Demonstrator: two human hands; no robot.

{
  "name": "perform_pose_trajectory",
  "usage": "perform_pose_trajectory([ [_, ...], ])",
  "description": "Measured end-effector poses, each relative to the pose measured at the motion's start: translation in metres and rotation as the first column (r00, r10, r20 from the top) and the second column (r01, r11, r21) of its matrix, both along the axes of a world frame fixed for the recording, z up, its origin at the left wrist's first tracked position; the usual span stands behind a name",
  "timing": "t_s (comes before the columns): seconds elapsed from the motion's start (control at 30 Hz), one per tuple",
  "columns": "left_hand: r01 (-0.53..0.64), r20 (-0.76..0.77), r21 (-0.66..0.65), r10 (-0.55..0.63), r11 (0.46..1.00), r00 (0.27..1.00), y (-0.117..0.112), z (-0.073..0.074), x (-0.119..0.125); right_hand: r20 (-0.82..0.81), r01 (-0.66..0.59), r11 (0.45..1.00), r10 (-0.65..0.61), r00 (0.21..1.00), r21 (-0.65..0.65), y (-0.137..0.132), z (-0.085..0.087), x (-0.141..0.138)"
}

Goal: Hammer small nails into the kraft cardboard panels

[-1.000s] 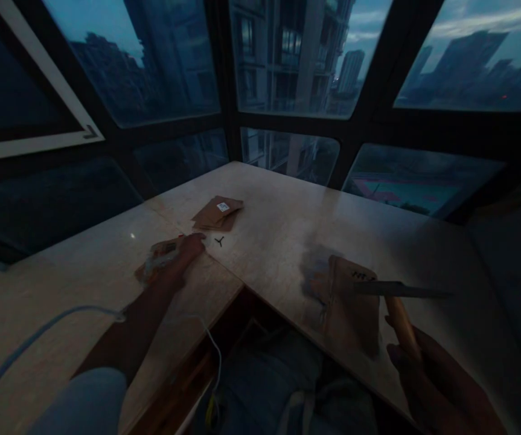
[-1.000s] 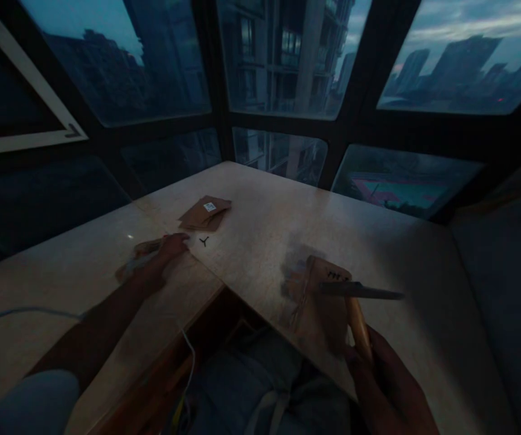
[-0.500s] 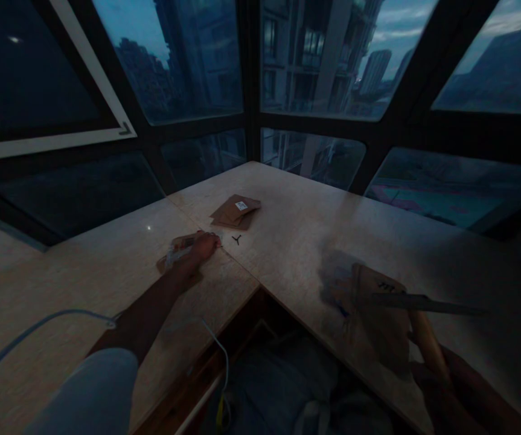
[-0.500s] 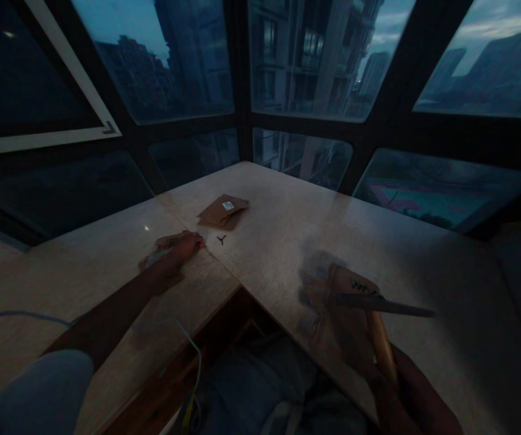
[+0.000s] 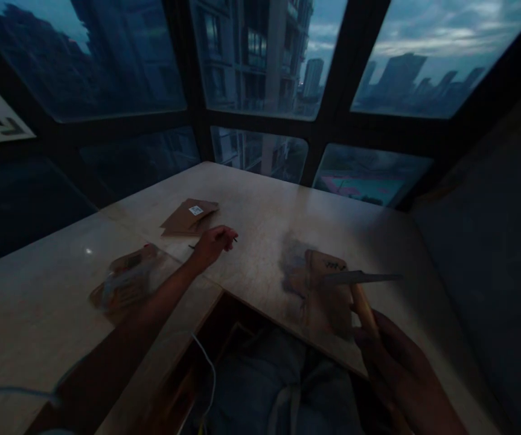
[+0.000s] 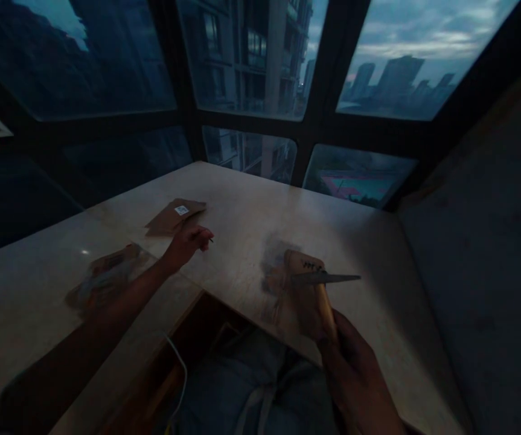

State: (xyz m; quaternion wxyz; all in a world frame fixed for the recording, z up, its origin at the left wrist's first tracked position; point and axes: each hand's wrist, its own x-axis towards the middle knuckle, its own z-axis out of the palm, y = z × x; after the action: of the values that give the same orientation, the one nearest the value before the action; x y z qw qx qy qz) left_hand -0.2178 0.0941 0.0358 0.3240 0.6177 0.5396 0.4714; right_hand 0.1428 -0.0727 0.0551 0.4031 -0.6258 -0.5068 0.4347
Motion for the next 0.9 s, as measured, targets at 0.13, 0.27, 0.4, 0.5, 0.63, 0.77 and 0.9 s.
perform_pose_trajectory([
  [0.13, 0.179, 0.349, -0.105, -0.132, 0.978, 0.928, -0.002, 0.007, 0.064, -0.102, 0.065, 0.992, -0.077, 0.992, -0.109, -0.004, 0.001, 0.004],
  [0.27, 0.321, 0.517, -0.24, -0.159, 0.916, 0.841, -0.001, 0.009, 0.116, -0.123, 0.179, 0.978, -0.192, 0.974, -0.108, -0.008, 0.009, 0.006],
  [0.4, 0.421, 0.561, -0.315, -0.191, 0.851, 0.806, 0.005, 0.003, 0.148, -0.14, 0.256, 0.963, -0.266, 0.954, -0.087, -0.009, 0.012, 0.012],
  [0.5, 0.455, 0.589, -0.313, -0.206, 0.834, 0.781, 0.01, -0.004, 0.163, -0.154, 0.225, 0.967, -0.242, 0.958, -0.121, -0.007, 0.008, 0.016],
  [0.63, 0.449, 0.549, -0.268, -0.248, 0.852, 0.798, 0.014, -0.013, 0.177, -0.168, 0.238, 0.965, -0.254, 0.953, -0.109, -0.002, 0.002, 0.017],
  [0.77, 0.42, 0.42, -0.222, -0.302, 0.88, 0.856, 0.022, -0.019, 0.185, -0.15, 0.227, 0.969, -0.239, 0.959, -0.095, 0.004, -0.002, 0.017],
  [0.9, 0.368, 0.17, -0.086, -0.35, 0.926, 0.921, 0.033, -0.023, 0.188, -0.176, 0.186, 0.971, -0.211, 0.961, -0.15, 0.012, -0.007, 0.02],
])
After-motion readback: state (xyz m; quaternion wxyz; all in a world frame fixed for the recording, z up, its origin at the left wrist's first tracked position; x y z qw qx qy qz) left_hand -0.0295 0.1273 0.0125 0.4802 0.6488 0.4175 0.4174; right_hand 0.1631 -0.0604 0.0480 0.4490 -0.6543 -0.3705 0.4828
